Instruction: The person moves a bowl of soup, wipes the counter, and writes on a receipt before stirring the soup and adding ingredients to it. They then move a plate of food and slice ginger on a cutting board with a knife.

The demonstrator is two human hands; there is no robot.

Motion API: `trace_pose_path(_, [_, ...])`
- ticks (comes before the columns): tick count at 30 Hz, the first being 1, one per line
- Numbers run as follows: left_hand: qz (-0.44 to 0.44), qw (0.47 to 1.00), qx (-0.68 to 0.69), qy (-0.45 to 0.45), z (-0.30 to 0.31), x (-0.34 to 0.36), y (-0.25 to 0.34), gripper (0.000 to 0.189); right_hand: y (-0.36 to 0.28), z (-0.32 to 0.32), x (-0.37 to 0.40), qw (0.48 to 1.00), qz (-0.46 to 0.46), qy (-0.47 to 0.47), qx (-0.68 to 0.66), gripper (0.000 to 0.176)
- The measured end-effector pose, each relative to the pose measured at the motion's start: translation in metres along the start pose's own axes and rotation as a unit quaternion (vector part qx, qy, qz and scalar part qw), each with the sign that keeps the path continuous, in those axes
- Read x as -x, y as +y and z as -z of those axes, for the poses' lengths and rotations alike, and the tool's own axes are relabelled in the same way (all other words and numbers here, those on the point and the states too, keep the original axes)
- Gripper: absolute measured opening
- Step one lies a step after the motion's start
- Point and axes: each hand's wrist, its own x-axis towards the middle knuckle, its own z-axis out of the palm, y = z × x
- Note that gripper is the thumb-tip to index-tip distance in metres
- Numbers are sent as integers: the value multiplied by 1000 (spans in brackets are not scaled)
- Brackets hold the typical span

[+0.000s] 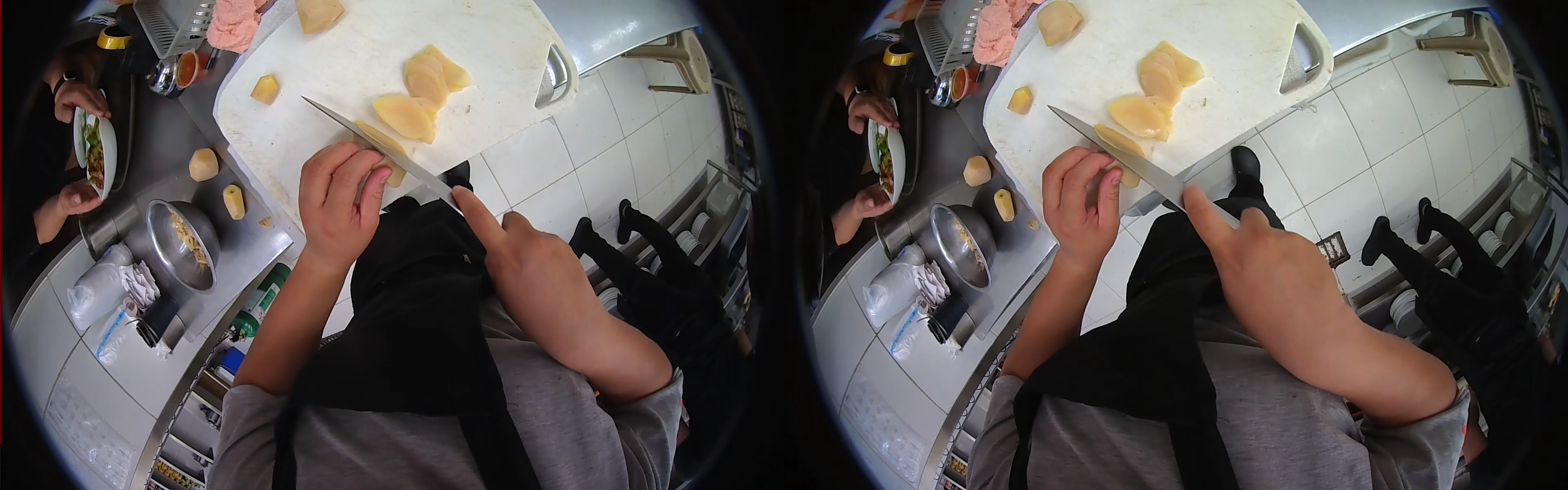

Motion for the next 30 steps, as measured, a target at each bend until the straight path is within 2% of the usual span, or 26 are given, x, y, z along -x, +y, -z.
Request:
trace_pose_path(4, [7,1000,8,3,0,-1,1,23,-4,-13,-22,999,9,48,17,68])
trace_pose_path(8, [1,1000,6,-3,4,-4,3,17,-7,-19,-29,999,-20,37,35,68])
trace_pose_path(10, [-14,999,17,-26,10,-12,0,22,-5,-20,-29,997,-2,70,34,51])
trace_pose_path(11, [-18,999,17,-22,16,-16,-1,22,-3,-20,-28,996,-3,76,37,51])
trace_pose_path(13, [98,984,109,-102,29,-27,-2,18,-2,-19,-27,997,2,79,10,52])
trace_pose_path(14, [174,968,128,-128,37,-42,8,23,-3,-18,-24,996,3,83,12,52])
trace_pose_path(15, [170,969,126,-126,42,-51,9,23,-4,-17,-22,996,0,89,16,52])
trace_pose_path(17, [151,951,104,-251,51,-67,2,33,-7,-12,-18,995,-1,99,21,52])
trace_pose_path(19, [151,946,67,-279,59,-82,6,36,-10,-7,-12,992,-13,117,42,55])
trace_pose_path(21, [23,948,-57,-312,65,-91,5,30,-12,-9,-8,990,-9,133,55,57])
trace_pose_path(22, [21,948,-58,-312,68,-97,4,30,-12,-9,-6,987,-6,145,69,59])
trace_pose_path(24, [-27,939,4,-343,72,-108,3,20,-11,-8,-2,987,-4,142,73,61])
trace_pose_path(27, [-47,940,48,-335,69,-106,1,14,-9,-13,1,984,2,158,78,65])
trace_pose_path(28, [-46,940,46,-335,70,-103,1,14,-8,-15,2,980,3,181,80,66])
trace_pose_path(30, [13,931,126,-341,70,-98,3,10,-6,-16,5,977,6,195,89,66])
